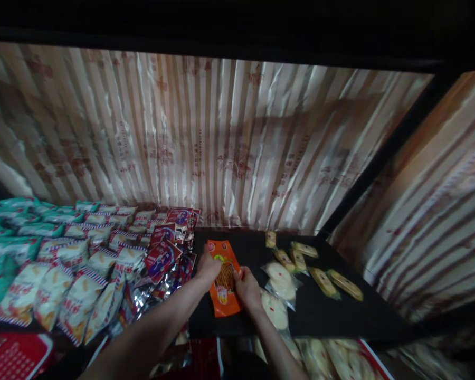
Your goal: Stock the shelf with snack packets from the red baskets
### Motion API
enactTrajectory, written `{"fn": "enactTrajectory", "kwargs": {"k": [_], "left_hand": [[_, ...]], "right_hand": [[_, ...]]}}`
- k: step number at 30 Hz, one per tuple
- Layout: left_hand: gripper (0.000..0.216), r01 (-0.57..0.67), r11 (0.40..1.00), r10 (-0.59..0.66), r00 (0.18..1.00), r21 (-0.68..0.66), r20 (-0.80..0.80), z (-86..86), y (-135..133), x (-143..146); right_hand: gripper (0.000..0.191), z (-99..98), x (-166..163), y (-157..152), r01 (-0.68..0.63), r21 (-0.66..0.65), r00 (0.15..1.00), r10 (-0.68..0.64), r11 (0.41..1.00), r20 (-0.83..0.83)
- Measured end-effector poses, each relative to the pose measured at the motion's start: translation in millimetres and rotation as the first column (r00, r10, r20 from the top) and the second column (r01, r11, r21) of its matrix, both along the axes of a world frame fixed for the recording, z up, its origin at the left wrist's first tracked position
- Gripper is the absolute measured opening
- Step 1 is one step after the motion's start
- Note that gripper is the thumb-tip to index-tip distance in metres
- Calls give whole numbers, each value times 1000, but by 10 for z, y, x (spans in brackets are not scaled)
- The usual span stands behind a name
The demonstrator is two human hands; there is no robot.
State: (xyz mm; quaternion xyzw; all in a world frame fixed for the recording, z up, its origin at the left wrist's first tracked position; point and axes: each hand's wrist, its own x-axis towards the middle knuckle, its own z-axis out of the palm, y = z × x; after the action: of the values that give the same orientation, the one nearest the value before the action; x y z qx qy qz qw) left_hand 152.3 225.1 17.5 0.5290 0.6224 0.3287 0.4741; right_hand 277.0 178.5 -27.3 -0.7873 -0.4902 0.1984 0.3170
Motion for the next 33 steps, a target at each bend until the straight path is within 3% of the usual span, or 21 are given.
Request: {"fn": "enactTrajectory", "kwargs": {"k": [5, 12, 17, 23, 30, 33], "left_hand": [[68, 51, 999, -52, 992, -14, -117, -95, 117, 109], [84, 71, 997, -74, 932, -20, -354, -179, 267, 193], [73, 187, 982, -183, 891, -32, -415, -300, 350, 273], [62, 210, 969, -248, 849, -133, -466, -373, 445, 307], [57, 198, 976, -219, 845, -95, -489, -517, 595, 289], [58, 186, 980, -197, 840, -73, -506, -551, 627, 281]], "right_hand": [[24, -48, -5, 142, -19, -92, 983, 36, 996, 180], [32, -116, -52, 517, 46, -61, 995, -40, 997, 96], [30, -86, -92, 840, 83, -64, 996, -80, 994, 51], [30, -116, -124, 1137, 106, -54, 994, -103, 993, 41], [35, -176, -135, 1309, 78, 6, 996, -78, 997, 30], [41, -254, -134, 1342, 48, 123, 998, -54, 991, 40]]}}
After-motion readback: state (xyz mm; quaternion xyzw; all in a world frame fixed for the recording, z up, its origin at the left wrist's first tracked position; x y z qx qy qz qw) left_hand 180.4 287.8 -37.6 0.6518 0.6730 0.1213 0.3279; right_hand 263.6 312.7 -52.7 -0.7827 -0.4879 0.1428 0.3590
